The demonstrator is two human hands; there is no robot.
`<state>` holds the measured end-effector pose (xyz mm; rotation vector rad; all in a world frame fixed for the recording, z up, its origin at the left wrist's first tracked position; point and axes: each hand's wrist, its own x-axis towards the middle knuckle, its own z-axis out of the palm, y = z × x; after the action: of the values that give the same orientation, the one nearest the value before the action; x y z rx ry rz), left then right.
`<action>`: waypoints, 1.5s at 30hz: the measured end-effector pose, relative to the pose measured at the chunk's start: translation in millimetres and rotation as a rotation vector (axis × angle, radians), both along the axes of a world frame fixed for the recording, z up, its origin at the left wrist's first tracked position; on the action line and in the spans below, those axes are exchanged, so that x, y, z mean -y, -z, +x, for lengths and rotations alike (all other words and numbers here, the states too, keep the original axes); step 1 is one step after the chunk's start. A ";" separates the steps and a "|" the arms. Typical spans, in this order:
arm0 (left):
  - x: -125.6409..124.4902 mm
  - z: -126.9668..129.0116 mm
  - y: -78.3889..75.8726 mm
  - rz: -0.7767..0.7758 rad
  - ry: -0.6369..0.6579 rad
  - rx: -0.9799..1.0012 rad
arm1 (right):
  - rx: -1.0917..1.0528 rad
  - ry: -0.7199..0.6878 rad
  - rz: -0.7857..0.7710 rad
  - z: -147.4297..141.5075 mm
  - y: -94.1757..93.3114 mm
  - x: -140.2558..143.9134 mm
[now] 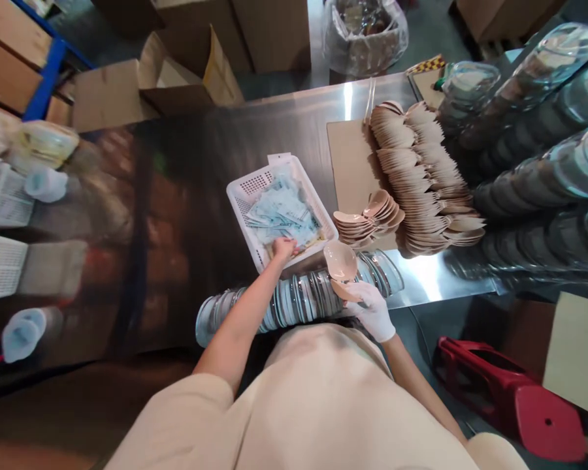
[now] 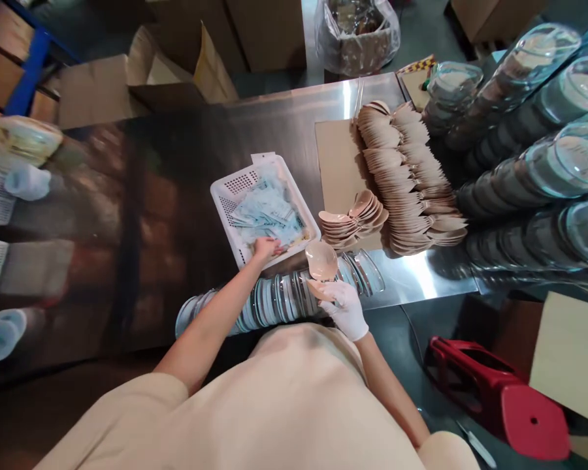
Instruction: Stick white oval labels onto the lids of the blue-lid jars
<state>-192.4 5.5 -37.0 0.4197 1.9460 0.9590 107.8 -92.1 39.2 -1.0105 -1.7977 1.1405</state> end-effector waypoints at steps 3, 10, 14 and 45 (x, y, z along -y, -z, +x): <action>23.2 -7.4 -22.2 0.001 -0.001 0.073 | 0.010 -0.090 0.020 -1.3 6.7 1.5; 60.4 33.9 -50.0 0.123 0.380 0.302 | 0.021 -0.282 -0.052 2.7 -1.8 -0.1; 63.6 72.1 -37.0 0.057 0.653 0.078 | 0.008 -0.238 -0.048 16.6 -5.2 5.3; 107.3 43.1 13.7 0.443 1.372 -0.443 | 0.741 0.190 0.287 -83.2 85.7 32.7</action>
<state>-149.3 -101.7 -50.7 2.0003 1.2277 0.3241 24.6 -124.8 -46.4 -1.5050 -2.2728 0.3761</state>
